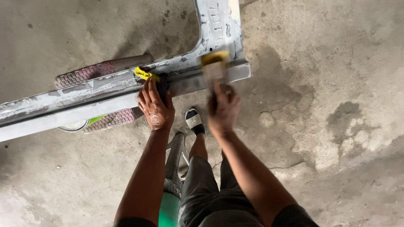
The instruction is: The person scrubs a metal frame with a yellow sponge and a cloth, rinsing the sponge in a green bucket. The person continues scrubbing different sections of the frame, including the corners and edges, and then wipes the frame with a cloth.
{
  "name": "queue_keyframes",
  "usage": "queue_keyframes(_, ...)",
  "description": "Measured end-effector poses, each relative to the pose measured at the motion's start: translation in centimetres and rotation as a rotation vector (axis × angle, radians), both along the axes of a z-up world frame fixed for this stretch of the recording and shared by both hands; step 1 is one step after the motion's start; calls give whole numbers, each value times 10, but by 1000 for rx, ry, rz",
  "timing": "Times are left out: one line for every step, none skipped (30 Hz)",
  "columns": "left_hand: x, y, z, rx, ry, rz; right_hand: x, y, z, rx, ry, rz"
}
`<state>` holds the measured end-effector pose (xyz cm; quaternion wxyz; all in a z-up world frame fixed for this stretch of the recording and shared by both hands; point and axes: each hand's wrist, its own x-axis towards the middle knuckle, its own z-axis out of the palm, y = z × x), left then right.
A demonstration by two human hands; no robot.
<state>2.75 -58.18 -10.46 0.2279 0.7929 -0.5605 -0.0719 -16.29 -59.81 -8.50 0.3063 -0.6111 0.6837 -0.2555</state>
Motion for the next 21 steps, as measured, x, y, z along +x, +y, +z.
queue_keyframes(0, -1, 1, -4, -2, -1, 2, 4, -2, -4, -2, -1)
queue_keyframes(0, 0, 2, -10, 3, -9, 3, 10, -3, -9, 42, 120)
queue_keyframes(0, 1, 3, -16, 7, -16, 4, 15, -5, -15, 86, 241)
queue_keyframes(1, 0, 3, -18, 5, -18, -3, 12, -15, -17, 84, 239)
queue_keyframes(2, -1, 3, 1, 5, -19, -10, 9, -25, -88, 173, 301)
queue_keyframes(3, 1, 3, 23, 8, -23, -17, 9, -35, -153, 264, 361)
queue_keyframes(3, 1, 3, 26, 10, -26, -33, 1, -39, -150, 265, 358)
queue_keyframes(3, 0, 2, 10, 9, -36, -50, -8, -43, -137, 289, 229)
queue_keyframes(2, 0, 2, -6, 8, -47, -67, -16, -47, -123, 312, 99)
queue_keyframes(1, 1, 1, -2, 11, -47, -69, -20, -43, -119, 315, 100)
queue_keyframes(-1, 1, 0, -9, -4, -32, -72, -23, -38, -175, 292, 60)
queue_keyframes(-4, -1, -2, -22, -18, -18, -75, -30, -34, -236, 270, 18)
queue_keyframes(-5, -3, -3, -24, -14, -20, -67, -26, -39, -237, 274, 16)
queue_keyframes(-6, -3, -4, -5, -15, -3, -56, -20, -43, -191, 203, -29)
queue_keyframes(-6, -2, -4, 14, -15, 14, -46, -15, -48, -145, 131, -74)
queue_keyframes(-6, -2, -4, 18, -15, 13, -30, -9, -36, -141, 131, -74)
queue_keyframes(-6, -2, -3, 18, -1, -1, -15, -2, -24, -94, 125, 37)
queue_keyframes(-8, -3, -3, 16, 17, -15, -2, 3, -12, -49, 122, 147)
queue_keyframes(-9, -3, -2, 18, 21, -17, -2, 6, -13, -47, 125, 145)
queue_keyframes(-9, -3, -1, 23, 19, -17, -2, 8, -15, -57, 177, 233)
queue_keyframes(-8, -4, 0, 27, 17, -16, -2, 10, -16, -67, 229, 322)
